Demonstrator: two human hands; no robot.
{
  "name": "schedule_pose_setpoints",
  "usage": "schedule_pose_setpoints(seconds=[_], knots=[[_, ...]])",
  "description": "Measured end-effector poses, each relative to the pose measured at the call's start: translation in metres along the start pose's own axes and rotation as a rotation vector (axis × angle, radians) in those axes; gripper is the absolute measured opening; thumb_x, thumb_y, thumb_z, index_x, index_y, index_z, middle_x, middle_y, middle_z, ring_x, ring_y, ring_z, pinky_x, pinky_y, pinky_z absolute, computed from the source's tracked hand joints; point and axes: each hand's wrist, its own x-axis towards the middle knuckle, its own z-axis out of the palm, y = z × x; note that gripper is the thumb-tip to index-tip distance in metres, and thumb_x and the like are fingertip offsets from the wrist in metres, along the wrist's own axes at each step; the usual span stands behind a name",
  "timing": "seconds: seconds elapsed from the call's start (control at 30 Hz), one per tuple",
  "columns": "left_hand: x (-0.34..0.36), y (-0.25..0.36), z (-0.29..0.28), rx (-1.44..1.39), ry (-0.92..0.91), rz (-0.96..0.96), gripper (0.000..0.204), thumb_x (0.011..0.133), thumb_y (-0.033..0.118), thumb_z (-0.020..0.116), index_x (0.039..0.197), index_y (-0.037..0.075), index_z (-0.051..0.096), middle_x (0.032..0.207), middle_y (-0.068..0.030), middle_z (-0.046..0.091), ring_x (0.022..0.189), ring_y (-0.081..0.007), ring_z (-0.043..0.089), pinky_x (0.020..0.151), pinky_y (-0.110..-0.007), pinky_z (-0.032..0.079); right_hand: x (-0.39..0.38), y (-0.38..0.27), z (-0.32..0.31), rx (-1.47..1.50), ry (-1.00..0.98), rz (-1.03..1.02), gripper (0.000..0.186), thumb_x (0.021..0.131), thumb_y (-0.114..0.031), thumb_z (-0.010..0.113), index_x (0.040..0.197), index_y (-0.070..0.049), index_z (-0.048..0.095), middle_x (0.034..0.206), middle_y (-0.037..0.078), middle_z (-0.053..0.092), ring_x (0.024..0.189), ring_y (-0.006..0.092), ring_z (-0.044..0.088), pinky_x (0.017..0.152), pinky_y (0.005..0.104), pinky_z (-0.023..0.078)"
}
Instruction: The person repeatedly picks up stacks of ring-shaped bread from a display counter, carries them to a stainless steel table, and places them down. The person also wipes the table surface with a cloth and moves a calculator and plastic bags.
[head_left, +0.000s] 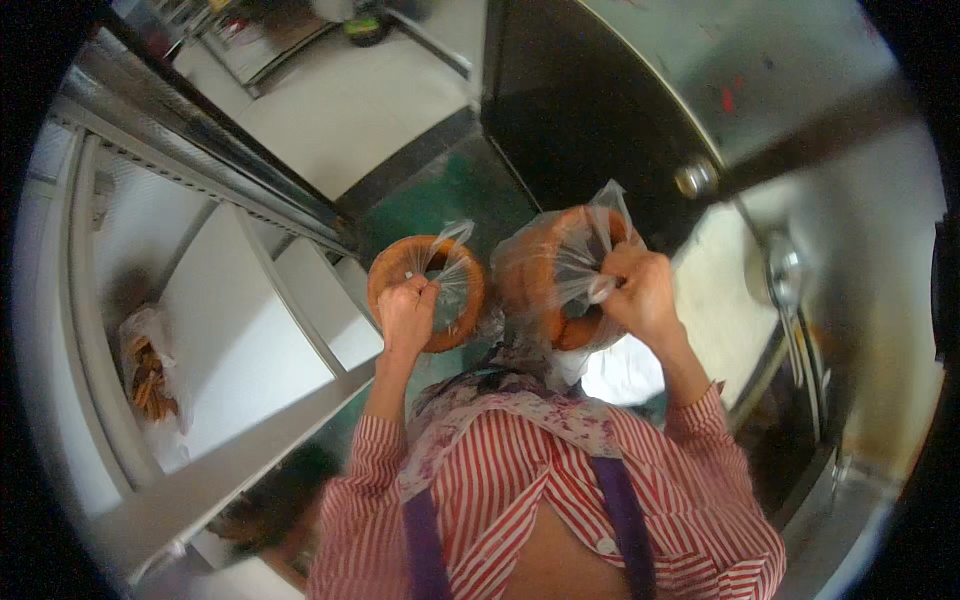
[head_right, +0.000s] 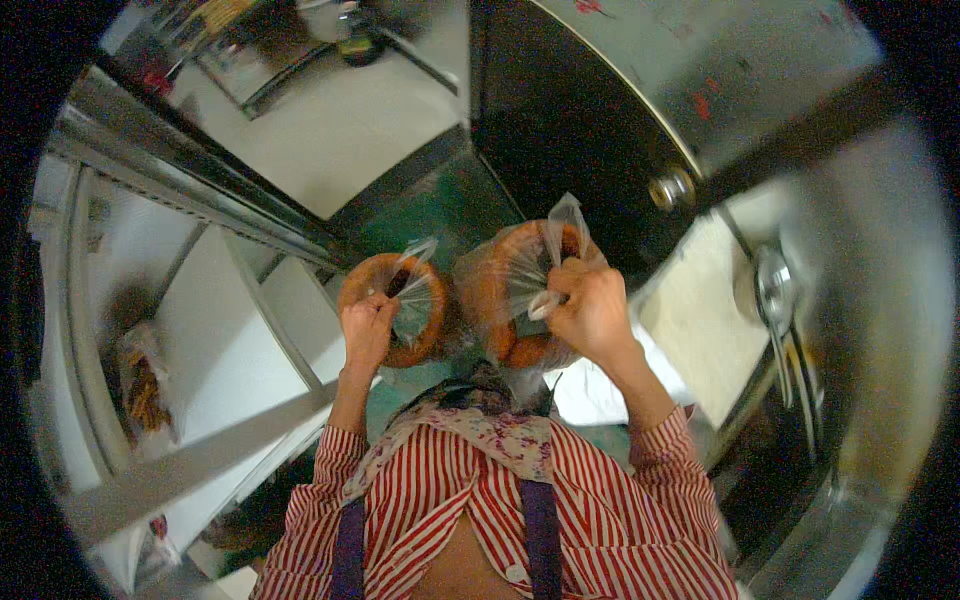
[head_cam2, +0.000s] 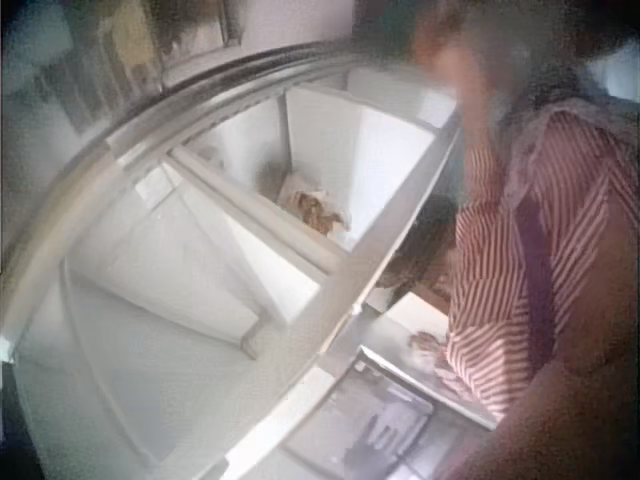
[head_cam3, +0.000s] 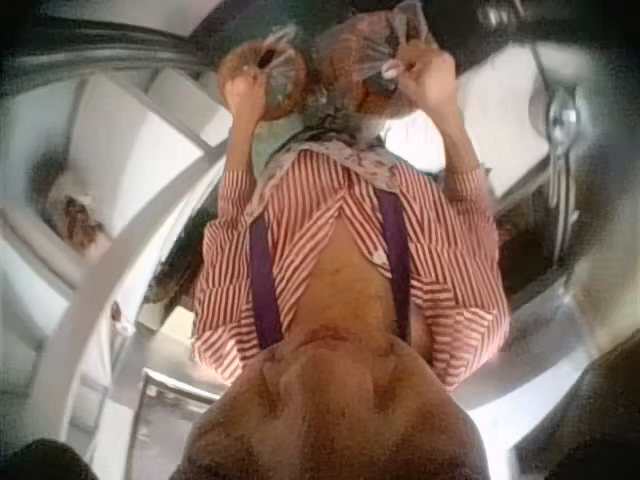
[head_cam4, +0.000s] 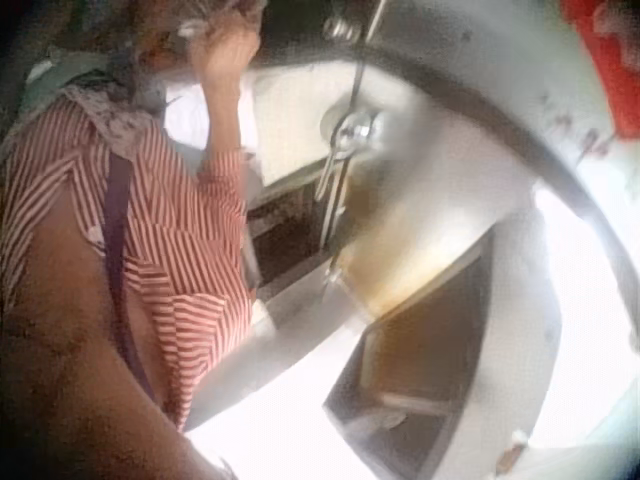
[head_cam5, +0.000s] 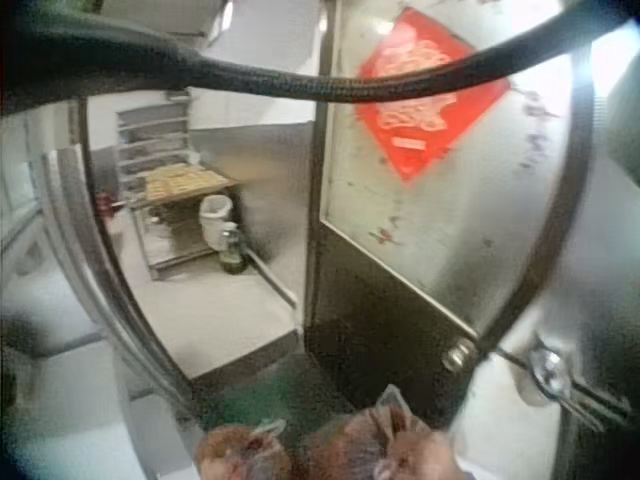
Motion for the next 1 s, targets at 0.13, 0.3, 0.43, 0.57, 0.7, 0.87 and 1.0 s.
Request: schedule_pose_setpoints(seconds=[0.13, 0.3, 0.43, 0.57, 0.7, 0.87, 1.0], knots=[[0.077, -0.003, -0.032, 0.075, 0.107, -0.059, 0.027, 0.084, 0.017, 0.058, 0.067, -0.004, 0.06, 0.06, -0.0217, 0.056, 0.056, -0.0362, 0.056, 0.055, -0.043, 0.043, 0.088, 0.02, 0.036, 0.036, 0.007, -0.051, 0.013, 0.064, -0.006, 0.067, 0.06, -0.001, 0.056, 0.061, 0.011, 0.055, 0.055, 0.0232, 0.055, 0.052, 0.0319, 0.042], [0.202, 0.02, -0.064, 0.063, 0.122, -0.21, 0.026, 0.083, 0.016, 0.06, 0.067, -0.003, 0.06, 0.059, -0.021, 0.056, 0.054, -0.0345, 0.056, 0.054, -0.043, 0.042, 0.218, 0.052, 0.05, 0.079, -0.036, -0.045, 0.009, 0.064, -0.001, 0.066, 0.061, 0.001, 0.057, 0.062, 0.011, 0.056, 0.056, 0.023, 0.057, 0.052, 0.0316, 0.042], [0.258, 0.019, -0.066, 0.142, 0.233, -0.097, 0.026, 0.084, 0.017, 0.06, 0.066, -0.002, 0.06, 0.058, -0.0201, 0.056, 0.053, -0.0339, 0.056, 0.052, -0.042, 0.042, 0.271, 0.089, 0.065, 0.173, -0.016, 0.003, 0.01, 0.064, -0.006, 0.068, 0.062, -0.002, 0.059, 0.063, 0.013, 0.056, 0.058, 0.0308, 0.057, 0.052, 0.037, 0.043], [0.314, 0.052, -0.005, 0.262, 0.194, -0.091, 0.027, 0.084, 0.02, 0.059, 0.067, -0.001, 0.06, 0.061, -0.0219, 0.057, 0.057, -0.0369, 0.058, 0.055, -0.044, 0.044, 0.307, 0.177, 0.051, 0.16, -0.02, 0.0, 0.011, 0.063, -0.008, 0.069, 0.062, -0.003, 0.059, 0.063, 0.013, 0.056, 0.06, 0.032, 0.058, 0.055, 0.0386, 0.045], [0.398, 0.06, 0.027, 0.321, 0.156, -0.054, 0.028, 0.084, 0.02, 0.057, 0.067, -0.001, 0.06, 0.063, -0.0222, 0.058, 0.06, -0.0388, 0.059, 0.058, -0.046, 0.046, 0.362, 0.265, 0.074, 0.211, -0.061, 0.071, 0.013, 0.062, -0.007, 0.07, 0.062, -0.002, 0.058, 0.063, 0.015, 0.056, 0.06, 0.0323, 0.058, 0.056, 0.0389, 0.045], [0.513, 0.074, 0.076, 0.331, 0.185, -0.117, 0.03, 0.085, 0.024, 0.057, 0.069, -0.001, 0.063, 0.064, -0.0214, 0.06, 0.061, -0.0374, 0.061, 0.06, -0.045, 0.048, 0.471, 0.361, 0.076, 0.259, -0.007, 0.002, 0.014, 0.058, -0.003, 0.07, 0.062, -0.002, 0.057, 0.062, 0.014, 0.054, 0.056, 0.0315, 0.055, 0.053, 0.0378, 0.043], [0.608, 0.086, 0.097, 0.286, 0.245, -0.223, 0.031, 0.085, 0.025, 0.058, 0.069, -0.001, 0.063, 0.064, -0.0209, 0.06, 0.06, -0.0369, 0.061, 0.06, -0.046, 0.048, 0.586, 0.423, 0.079, 0.274, -0.053, -0.048, 0.013, 0.058, -0.003, 0.069, 0.061, -0.003, 0.057, 0.06, 0.014, 0.054, 0.056, 0.0295, 0.055, 0.053, 0.0378, 0.043]])
